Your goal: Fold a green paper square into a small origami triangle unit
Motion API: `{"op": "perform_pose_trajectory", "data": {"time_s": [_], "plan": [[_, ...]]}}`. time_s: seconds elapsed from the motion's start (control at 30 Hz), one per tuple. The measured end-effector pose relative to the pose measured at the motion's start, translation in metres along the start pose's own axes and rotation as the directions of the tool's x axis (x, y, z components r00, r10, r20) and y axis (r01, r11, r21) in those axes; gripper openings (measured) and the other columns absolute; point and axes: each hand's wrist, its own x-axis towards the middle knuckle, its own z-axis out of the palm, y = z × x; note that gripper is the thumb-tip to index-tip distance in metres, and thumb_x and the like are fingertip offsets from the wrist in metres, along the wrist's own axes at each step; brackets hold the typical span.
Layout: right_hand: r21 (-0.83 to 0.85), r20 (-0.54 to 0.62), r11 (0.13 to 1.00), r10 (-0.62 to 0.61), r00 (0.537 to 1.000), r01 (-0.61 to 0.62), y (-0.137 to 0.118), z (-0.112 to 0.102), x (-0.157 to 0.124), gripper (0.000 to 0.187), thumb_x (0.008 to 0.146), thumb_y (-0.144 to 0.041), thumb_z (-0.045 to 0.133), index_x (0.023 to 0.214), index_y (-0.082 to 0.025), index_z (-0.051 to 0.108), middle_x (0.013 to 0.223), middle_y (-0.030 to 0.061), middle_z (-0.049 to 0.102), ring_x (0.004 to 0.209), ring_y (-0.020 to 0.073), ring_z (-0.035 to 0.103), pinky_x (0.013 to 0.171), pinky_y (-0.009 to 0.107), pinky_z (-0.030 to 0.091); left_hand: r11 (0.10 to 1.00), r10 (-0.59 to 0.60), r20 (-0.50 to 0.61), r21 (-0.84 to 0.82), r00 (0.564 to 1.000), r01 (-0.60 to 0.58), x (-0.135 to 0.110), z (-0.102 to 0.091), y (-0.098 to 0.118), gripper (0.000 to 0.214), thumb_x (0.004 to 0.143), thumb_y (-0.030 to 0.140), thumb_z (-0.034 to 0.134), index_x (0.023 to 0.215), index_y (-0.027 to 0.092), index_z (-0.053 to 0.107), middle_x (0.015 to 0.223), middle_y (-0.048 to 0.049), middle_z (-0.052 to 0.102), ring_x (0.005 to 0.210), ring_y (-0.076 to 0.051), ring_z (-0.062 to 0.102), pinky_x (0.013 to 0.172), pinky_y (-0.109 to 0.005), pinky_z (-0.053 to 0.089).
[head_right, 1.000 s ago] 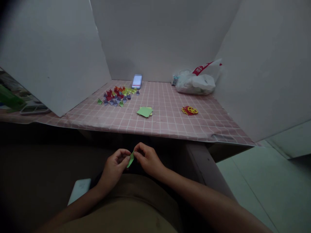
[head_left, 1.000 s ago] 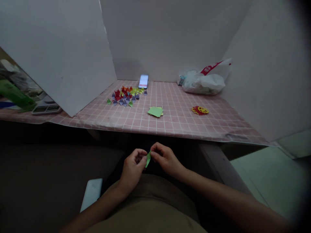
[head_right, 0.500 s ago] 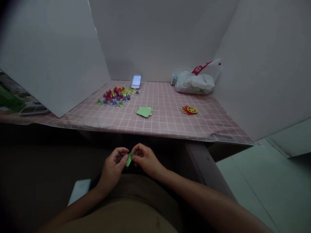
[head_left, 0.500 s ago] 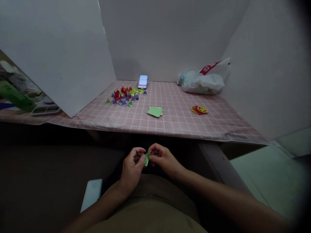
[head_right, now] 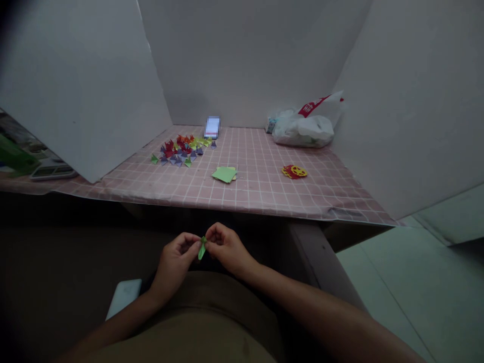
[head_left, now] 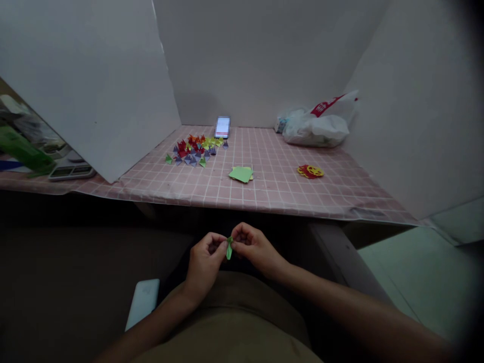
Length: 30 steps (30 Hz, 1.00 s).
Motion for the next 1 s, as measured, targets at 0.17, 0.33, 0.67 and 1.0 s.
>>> {"op": "perform_pose_trajectory", "data": {"time_s": [0.17, 0.33, 0.67, 1.0], "plan": [[-0.019, 0.004, 1.000, -0.007, 1.000, 0.007, -0.0013, -0.0005, 0.0000, 0.015, 0.073, -0.022, 0.066, 0.078, -0.018, 0.052, 0.063, -0.0063, 0.049, 0.056, 0.0089, 0.043, 0.052, 0.024, 0.033, 0.998, -0.025, 0.026, -0.063, 0.999, 0.026, 0.0025, 0.0001, -0.0038, 0.017, 0.078, 0.033, 0.066, 0.079, 0.015, 0.065, 0.064, 0.0012, 0.063, 0.055, -0.012, 0.056, 0.051, -0.021, 0.047], [-0.082, -0.016, 0.996, -0.029, 0.999, 0.027, -0.0020, -0.0004, 0.0000, 0.013, 0.072, -0.019, 0.064, 0.076, -0.018, 0.053, 0.064, -0.0056, 0.049, 0.057, 0.0090, 0.042, 0.053, 0.024, 0.032, 0.992, -0.047, 0.049, -0.112, 0.998, 0.053, 0.0038, 0.0007, -0.0046, 0.018, 0.076, 0.032, 0.067, 0.080, 0.015, 0.064, 0.063, 0.0020, 0.062, 0.054, -0.011, 0.056, 0.050, -0.021, 0.047], [-0.002, -0.008, 0.999, 0.049, 0.999, -0.049, -0.0034, -0.0008, -0.0012, 0.014, 0.071, -0.020, 0.065, 0.077, -0.018, 0.052, 0.062, -0.0058, 0.050, 0.055, 0.0091, 0.044, 0.052, 0.023, 0.034, 0.990, -0.029, 0.046, -0.136, 0.999, 0.035, 0.0021, -0.0003, -0.0023, 0.018, 0.076, 0.032, 0.067, 0.082, 0.015, 0.064, 0.064, 0.0015, 0.063, 0.054, -0.011, 0.056, 0.051, -0.022, 0.048], [-0.137, -0.027, 0.990, -0.051, 0.998, 0.047, -0.0075, 0.0000, -0.0034, 0.012, 0.073, -0.023, 0.065, 0.075, -0.019, 0.054, 0.065, -0.0041, 0.051, 0.060, 0.0112, 0.044, 0.054, 0.024, 0.034, 0.998, -0.003, 0.004, -0.060, 1.000, 0.003, 0.0002, 0.0005, 0.0006, 0.017, 0.077, 0.032, 0.066, 0.081, 0.016, 0.065, 0.067, 0.0004, 0.064, 0.057, -0.013, 0.058, 0.053, -0.023, 0.049]]}}
